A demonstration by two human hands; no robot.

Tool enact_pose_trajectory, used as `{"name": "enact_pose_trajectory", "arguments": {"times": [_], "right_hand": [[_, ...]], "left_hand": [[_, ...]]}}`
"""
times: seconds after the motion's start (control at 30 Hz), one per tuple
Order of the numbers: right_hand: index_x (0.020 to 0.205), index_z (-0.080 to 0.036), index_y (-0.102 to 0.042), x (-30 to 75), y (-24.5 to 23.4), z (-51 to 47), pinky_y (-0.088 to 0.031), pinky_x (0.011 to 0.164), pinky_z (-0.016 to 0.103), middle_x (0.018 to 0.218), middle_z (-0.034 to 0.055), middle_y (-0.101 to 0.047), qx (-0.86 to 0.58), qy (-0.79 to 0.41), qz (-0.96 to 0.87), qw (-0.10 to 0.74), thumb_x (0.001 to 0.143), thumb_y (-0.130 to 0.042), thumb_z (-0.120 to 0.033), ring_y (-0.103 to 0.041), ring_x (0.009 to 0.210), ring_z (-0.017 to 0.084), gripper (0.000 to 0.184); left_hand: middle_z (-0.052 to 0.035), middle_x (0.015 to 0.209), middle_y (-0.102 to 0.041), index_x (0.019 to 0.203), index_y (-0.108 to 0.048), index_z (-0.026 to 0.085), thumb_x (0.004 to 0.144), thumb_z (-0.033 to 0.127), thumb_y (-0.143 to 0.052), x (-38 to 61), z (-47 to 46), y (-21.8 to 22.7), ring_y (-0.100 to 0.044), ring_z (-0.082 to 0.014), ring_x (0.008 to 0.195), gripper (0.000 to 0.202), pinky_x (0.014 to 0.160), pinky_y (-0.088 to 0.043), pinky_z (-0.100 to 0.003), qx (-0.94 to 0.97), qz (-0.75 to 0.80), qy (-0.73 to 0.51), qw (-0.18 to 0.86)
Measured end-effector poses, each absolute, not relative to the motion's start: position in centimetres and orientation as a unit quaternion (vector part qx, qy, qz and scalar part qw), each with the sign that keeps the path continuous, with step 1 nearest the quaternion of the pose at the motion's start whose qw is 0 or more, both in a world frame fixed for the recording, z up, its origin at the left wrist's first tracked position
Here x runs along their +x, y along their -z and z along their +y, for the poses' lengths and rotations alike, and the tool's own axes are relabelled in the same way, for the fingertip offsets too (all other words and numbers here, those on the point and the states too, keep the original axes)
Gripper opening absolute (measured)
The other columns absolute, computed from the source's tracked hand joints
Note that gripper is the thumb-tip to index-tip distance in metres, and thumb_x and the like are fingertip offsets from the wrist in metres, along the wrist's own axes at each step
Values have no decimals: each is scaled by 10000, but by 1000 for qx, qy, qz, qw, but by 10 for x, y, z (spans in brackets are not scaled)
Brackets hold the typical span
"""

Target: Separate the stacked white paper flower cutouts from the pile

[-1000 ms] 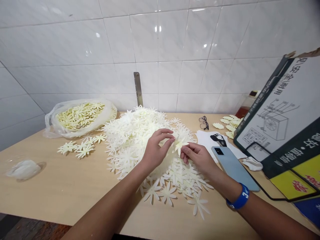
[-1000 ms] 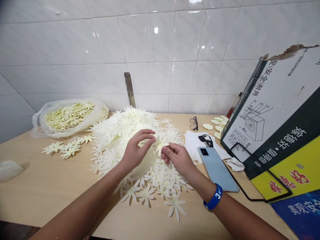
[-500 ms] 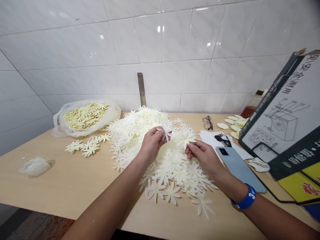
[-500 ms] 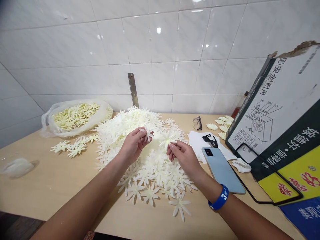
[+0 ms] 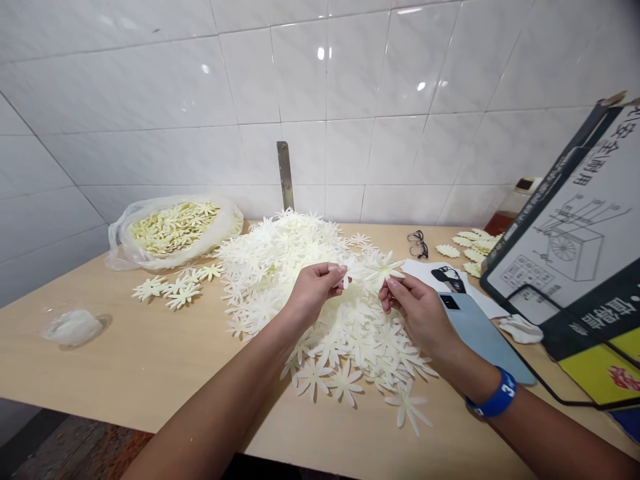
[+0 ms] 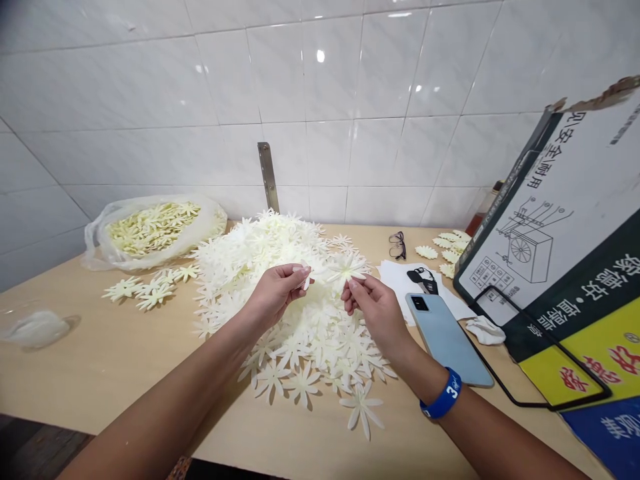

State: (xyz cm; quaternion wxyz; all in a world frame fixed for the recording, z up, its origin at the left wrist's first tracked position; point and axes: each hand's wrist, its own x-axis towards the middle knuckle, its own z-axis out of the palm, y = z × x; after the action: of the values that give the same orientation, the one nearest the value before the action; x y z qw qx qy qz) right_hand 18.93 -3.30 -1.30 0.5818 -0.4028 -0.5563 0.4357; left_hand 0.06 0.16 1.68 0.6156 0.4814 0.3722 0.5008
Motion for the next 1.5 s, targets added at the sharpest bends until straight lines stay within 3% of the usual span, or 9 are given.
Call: {"name": "enact_pose_trajectory", "arguments": {"times": [0.23,0.47,0.67,0.83,0.97,1.13,1.3,1.4,1.5], "right_hand": [[754,-184,-630,189,13,-34,-452,600,280,753,30,-578,-404,-442,-550,582,903,-614,-393,-521,639,134,258],[823,-208,-675,188,13,-35,-466,569,262,813,27,-594,-359,-465,-521,619,887,-642,-379,-554,661,129,186],[873,-227,-716,185,7,-38,-497,571,247,1004,52,-637,-333,-502,-489,631,847,-693,-369,-604,716,129,146],[821,-234,-724,184,7,-39,-540,616,232,846,14,-629,-321,-549,-466,615,801,-747,-370,-665,766,151,139],[808,-228,-730,184,8,-38,-567,729,234,822,10,-667,-318,-611,-436,579,783,-773,-354,-696,844,164,136],[817,-215,-746,184,8,-38,-520,964,298,914,30,-724,-320,-631,-419,568,767,-789,-353,-695,948,184,153],[833,-228,-750,185,10,-37,-493,1022,335,961,33,-737,-319,-648,-403,561,775,-781,-342,-676,1020,198,131],[850,-223,-757,185,11,-36,-492,1022,297,984,26,-730,-321,-645,-404,564,792,-768,-320,-661,1029,177,114],[831,-216,-758,186,10,-34,-505,997,262,942,15,-723,-325,-628,-403,581,786,-774,-311,-663,987,156,106]], "left_hand": [[20,566,-533,643,-583,153,726,423,-725,0,4,-16,-429,-73,501,317,525,-354,-234,532,410,-531,516],[-17,680,-648,764,-582,148,635,348,-824,2,3,-17,-621,-129,690,339,754,-521,-308,497,395,-488,599],[22,617,-608,951,-640,138,623,266,-826,2,3,-13,-572,-102,613,398,687,-477,-267,507,431,-469,580],[24,603,-570,717,-621,136,634,347,-804,4,1,-10,-490,-78,570,291,582,-384,-224,557,437,-448,545],[32,568,-537,652,-600,152,695,398,-741,6,-2,-10,-441,-80,544,287,534,-318,-223,627,441,-430,478],[18,639,-609,706,-648,173,763,305,-654,5,-3,-8,-496,-102,589,144,560,-360,-227,706,453,-421,345],[9,702,-633,764,-656,188,786,252,-629,3,-3,-8,-532,-118,646,73,598,-399,-234,764,438,-425,212],[-5,739,-640,829,-680,192,806,262,-626,3,-3,-7,-543,-124,669,91,605,-416,-236,788,401,-421,204],[-33,853,-689,884,-724,206,834,260,-606,3,-3,-6,-606,-144,774,140,654,-460,-236,783,371,-427,261]]}}
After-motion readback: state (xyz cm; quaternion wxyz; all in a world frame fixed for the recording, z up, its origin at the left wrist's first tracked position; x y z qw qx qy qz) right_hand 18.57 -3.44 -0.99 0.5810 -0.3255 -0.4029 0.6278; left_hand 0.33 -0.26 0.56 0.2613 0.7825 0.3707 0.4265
